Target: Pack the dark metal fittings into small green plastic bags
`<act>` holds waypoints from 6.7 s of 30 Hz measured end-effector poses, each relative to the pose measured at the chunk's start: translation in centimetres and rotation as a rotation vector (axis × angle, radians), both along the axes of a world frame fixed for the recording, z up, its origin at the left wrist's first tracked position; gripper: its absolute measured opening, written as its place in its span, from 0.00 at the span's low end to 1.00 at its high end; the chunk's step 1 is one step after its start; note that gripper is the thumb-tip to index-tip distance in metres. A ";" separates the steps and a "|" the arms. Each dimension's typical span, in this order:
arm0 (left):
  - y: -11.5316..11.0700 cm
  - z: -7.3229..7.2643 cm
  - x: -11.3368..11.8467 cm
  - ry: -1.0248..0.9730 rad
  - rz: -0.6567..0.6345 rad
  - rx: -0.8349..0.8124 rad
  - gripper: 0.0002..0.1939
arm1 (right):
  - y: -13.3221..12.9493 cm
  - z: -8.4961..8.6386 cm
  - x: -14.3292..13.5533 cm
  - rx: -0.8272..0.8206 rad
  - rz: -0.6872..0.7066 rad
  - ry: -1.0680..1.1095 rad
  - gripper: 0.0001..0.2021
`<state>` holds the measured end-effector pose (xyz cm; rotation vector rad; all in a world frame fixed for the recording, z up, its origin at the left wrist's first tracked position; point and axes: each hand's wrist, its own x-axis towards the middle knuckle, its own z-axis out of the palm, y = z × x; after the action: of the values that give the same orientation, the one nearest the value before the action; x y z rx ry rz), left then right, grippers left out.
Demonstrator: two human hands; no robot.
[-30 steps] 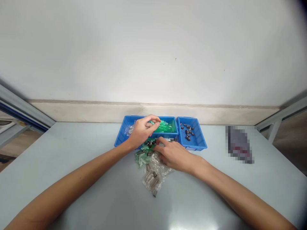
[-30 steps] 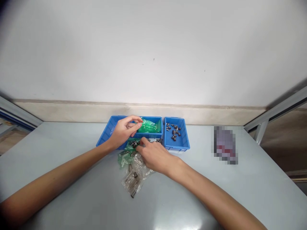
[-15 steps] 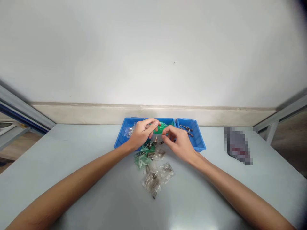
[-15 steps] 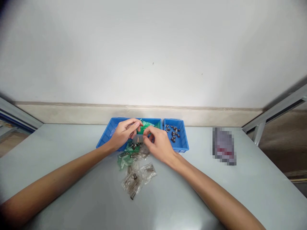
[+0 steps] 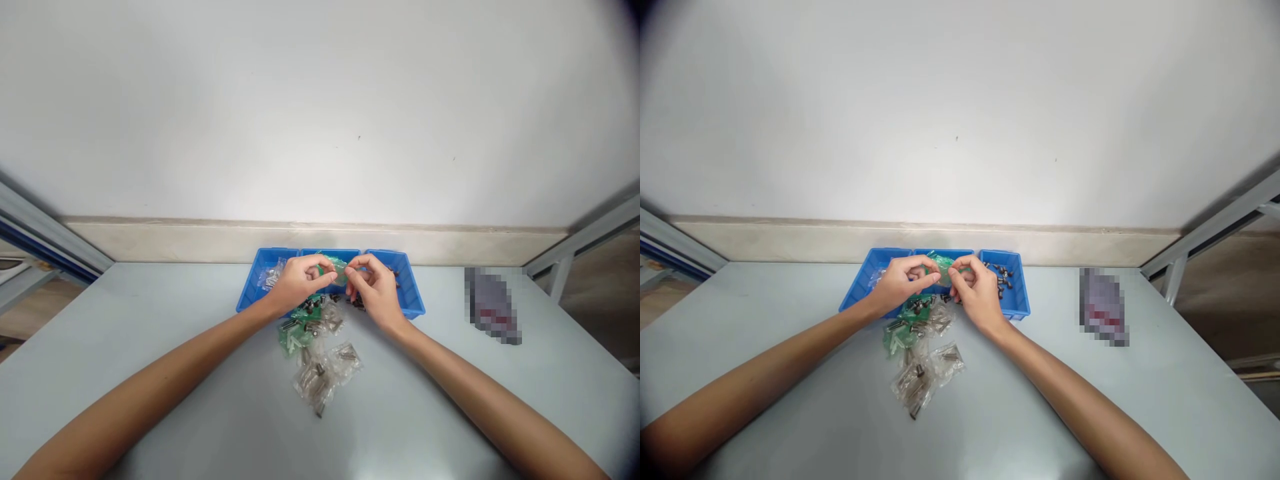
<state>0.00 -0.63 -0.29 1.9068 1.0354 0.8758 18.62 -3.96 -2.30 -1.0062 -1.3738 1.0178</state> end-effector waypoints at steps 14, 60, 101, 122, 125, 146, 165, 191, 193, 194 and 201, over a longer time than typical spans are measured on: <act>-0.4 0.2 0.2 -0.138 0.028 -0.034 0.12 | 0.5 0.4 0.4 0.026 0.069 -0.281 0.07; -0.1 -0.1 -0.2 -0.047 0.008 -0.084 0.14 | 0.7 -0.4 0.5 -0.036 0.088 -0.144 0.10; 0.0 0.2 -0.1 0.022 -0.016 -0.033 0.13 | 0.4 0.1 0.4 -0.026 0.112 -0.137 0.09; -0.3 0.4 0.0 0.014 -0.019 0.001 0.07 | 0.4 -0.3 0.2 -0.026 0.119 -0.044 0.10; -0.3 0.2 0.1 0.002 -0.018 -0.003 0.05 | 0.4 -0.3 0.1 -0.011 0.129 -0.079 0.09; -0.1 0.7 0.0 0.070 -0.020 -0.022 0.08 | 0.4 0.0 0.1 -0.015 0.142 -0.075 0.09; 1.6 7.4 -6.5 0.798 0.165 0.209 0.14 | 0.4 0.1 0.3 -0.082 0.159 -0.066 0.10; 0.2 -0.1 -0.3 -0.028 0.267 0.056 0.13 | -4.0 -2.0 -3.3 0.507 0.364 -1.247 0.08; 0.1 0.0 -0.2 0.001 0.263 0.066 0.12 | -4.0 -2.5 -3.4 0.521 0.357 -1.273 0.07; 0.1 0.0 -0.2 0.009 0.262 0.070 0.12 | -4.0 -2.7 -3.4 0.525 0.349 -1.281 0.07; 0.2 -0.1 -0.2 0.026 0.241 0.070 0.12 | -3.8 -1.2 -3.0 0.496 0.311 -1.139 0.08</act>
<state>-0.24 -0.44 -0.35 1.8805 1.2848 1.0363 15.64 -7.76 -3.54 -1.0190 -2.6095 0.1825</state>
